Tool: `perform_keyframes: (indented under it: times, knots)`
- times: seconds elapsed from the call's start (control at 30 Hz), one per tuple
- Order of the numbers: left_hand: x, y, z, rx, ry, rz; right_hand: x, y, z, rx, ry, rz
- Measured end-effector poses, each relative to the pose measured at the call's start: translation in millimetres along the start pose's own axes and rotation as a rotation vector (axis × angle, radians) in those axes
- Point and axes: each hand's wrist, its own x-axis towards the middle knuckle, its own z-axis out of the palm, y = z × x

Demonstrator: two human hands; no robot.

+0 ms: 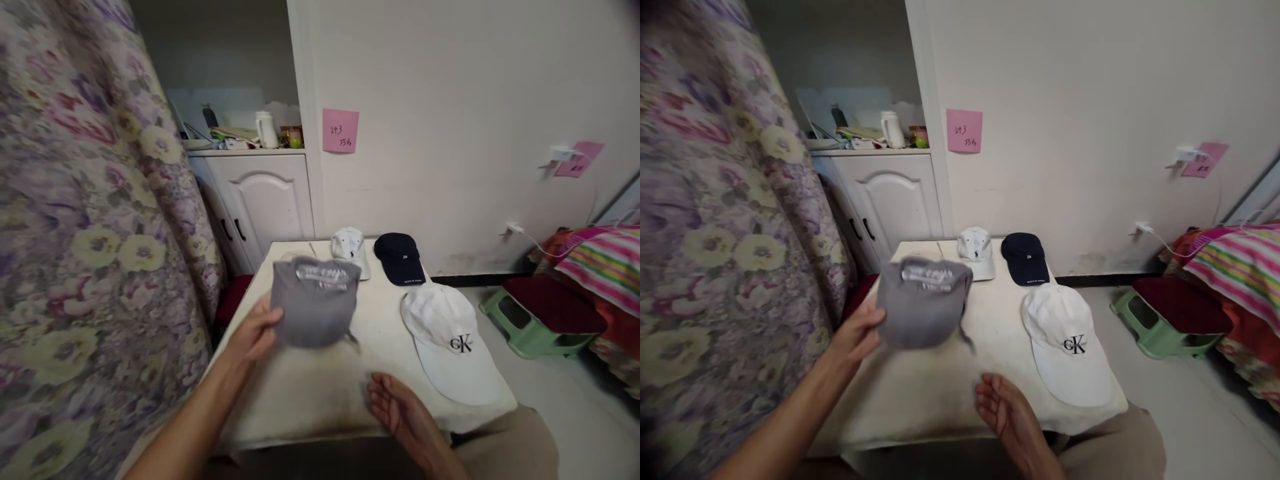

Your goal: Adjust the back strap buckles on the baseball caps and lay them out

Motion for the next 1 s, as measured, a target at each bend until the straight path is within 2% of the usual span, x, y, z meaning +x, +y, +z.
perform_keyframes:
  times: [0.1, 0.17, 0.23, 0.3, 0.37, 0.5, 0.6, 0.7, 0.9, 1.0]
  knots:
    - [69, 50, -16.0, 0.048, 0.049, 0.212, 4, 8, -6, -0.044, -0.039, -0.019]
    - [105, 69, -30.2, 0.022, 0.105, 0.322, 7, 10, -8, -0.064, -0.040, -0.008]
    - [127, 70, -48.7, -0.017, 0.218, 0.342, 9, 10, -9, -0.085, -0.025, 0.014]
    - [135, 53, -70.3, -0.024, 0.280, 0.317, 13, 10, -11, -0.101, -0.019, 0.033]
    - [130, 24, -92.6, -0.027, 0.337, 0.284, 16, 10, -14, -0.113, -0.024, 0.052]
    - [105, -36, -129.6, -0.054, 0.463, 0.265, 23, 12, -22, -0.121, -0.039, 0.106]
    - [90, -61, -145.8, -0.072, 0.506, 0.245, 25, 13, -27, -0.129, -0.057, 0.109]
    - [83, -69, -152.7, -0.079, 0.515, 0.209, 24, 13, -27, -0.138, -0.063, 0.098]
    - [69, -69, -157.5, -0.065, 0.511, 0.110, 22, 15, -24, -0.146, -0.060, 0.094]
    - [63, -70, -160.8, -0.048, 0.555, 0.076, 22, 15, -24, -0.151, -0.067, 0.093]
